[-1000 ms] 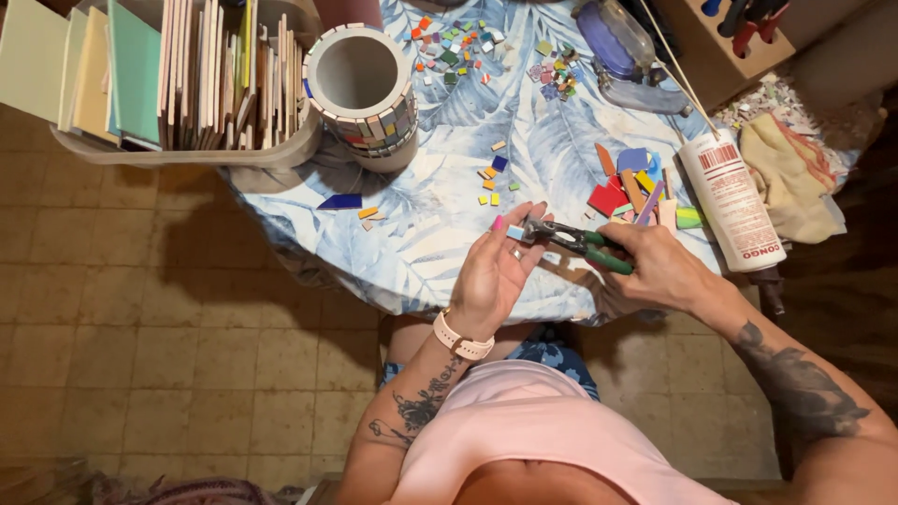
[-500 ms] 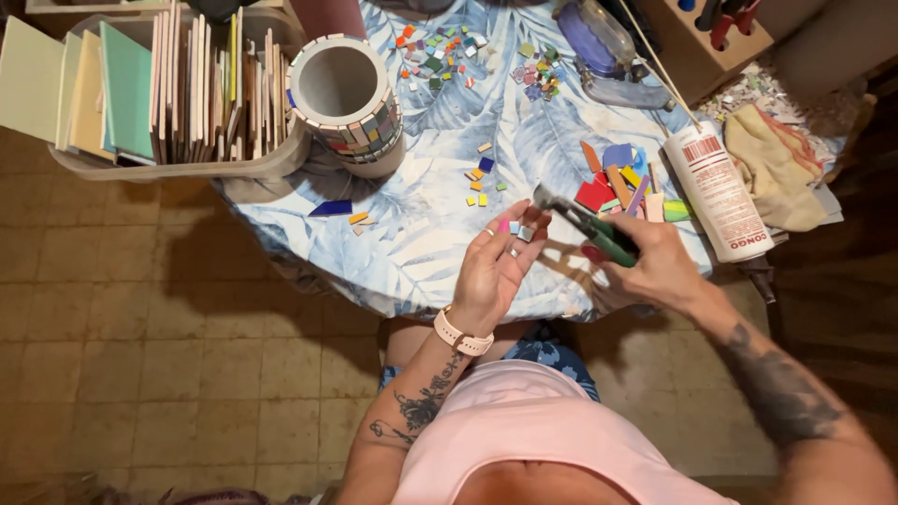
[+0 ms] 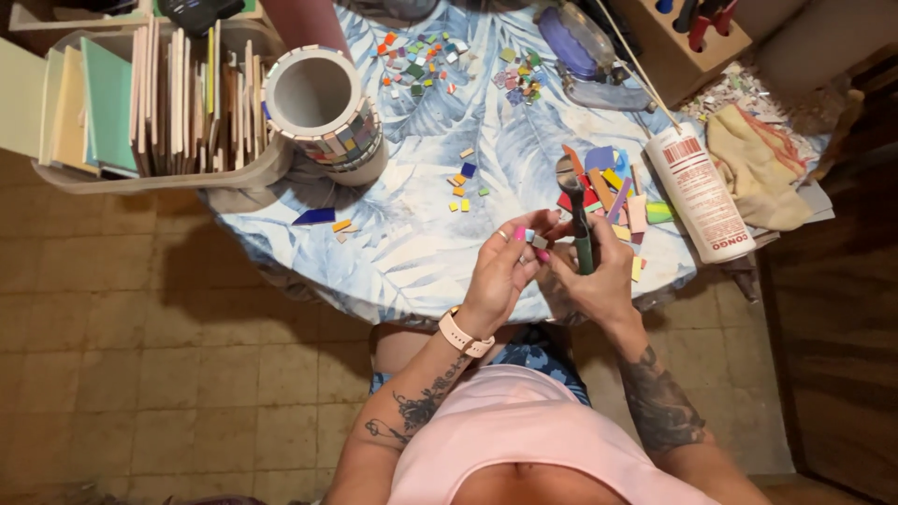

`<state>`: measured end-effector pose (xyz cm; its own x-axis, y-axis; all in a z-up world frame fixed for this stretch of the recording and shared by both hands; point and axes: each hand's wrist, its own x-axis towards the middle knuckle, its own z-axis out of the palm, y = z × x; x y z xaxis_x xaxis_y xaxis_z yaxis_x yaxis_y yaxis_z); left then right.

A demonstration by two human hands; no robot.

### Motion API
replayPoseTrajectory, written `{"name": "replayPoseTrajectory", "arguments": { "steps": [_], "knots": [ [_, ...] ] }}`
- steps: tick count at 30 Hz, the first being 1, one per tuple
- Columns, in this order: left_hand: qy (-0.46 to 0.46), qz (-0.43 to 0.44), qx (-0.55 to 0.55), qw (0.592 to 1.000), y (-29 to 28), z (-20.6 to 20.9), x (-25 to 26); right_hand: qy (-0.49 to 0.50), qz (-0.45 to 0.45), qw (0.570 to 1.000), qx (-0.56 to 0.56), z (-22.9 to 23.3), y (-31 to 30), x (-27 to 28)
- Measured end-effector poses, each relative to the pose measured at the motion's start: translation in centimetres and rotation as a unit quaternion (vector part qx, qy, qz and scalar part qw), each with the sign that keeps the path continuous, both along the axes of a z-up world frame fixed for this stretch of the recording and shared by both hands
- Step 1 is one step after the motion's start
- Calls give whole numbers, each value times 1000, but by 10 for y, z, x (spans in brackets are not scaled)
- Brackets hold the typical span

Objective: Cutting and shaping small glass mosaic tiles using wheeled nippers

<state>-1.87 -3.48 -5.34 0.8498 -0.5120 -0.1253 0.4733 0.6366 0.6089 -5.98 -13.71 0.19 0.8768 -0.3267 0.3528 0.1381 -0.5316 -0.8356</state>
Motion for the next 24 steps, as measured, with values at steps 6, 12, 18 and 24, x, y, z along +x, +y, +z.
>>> {"name": "replayPoseTrajectory", "arguments": {
  "steps": [6, 12, 18, 24],
  "knots": [
    [-374, 54, 334, 864, 13, 69, -2, -23, -18, 999, 29, 8, -14, -3],
    [-424, 72, 403, 808, 13, 85, -10, -75, -31, 996, 48, 16, -6, -7],
    [-361, 47, 393, 844, 30, 79, 1, -67, 0, 998, 20, 15, 9, -9],
    [-388, 54, 361, 847, 58, 75, 19, 11, 98, 995, -13, 6, -24, -5]
  ]
}}
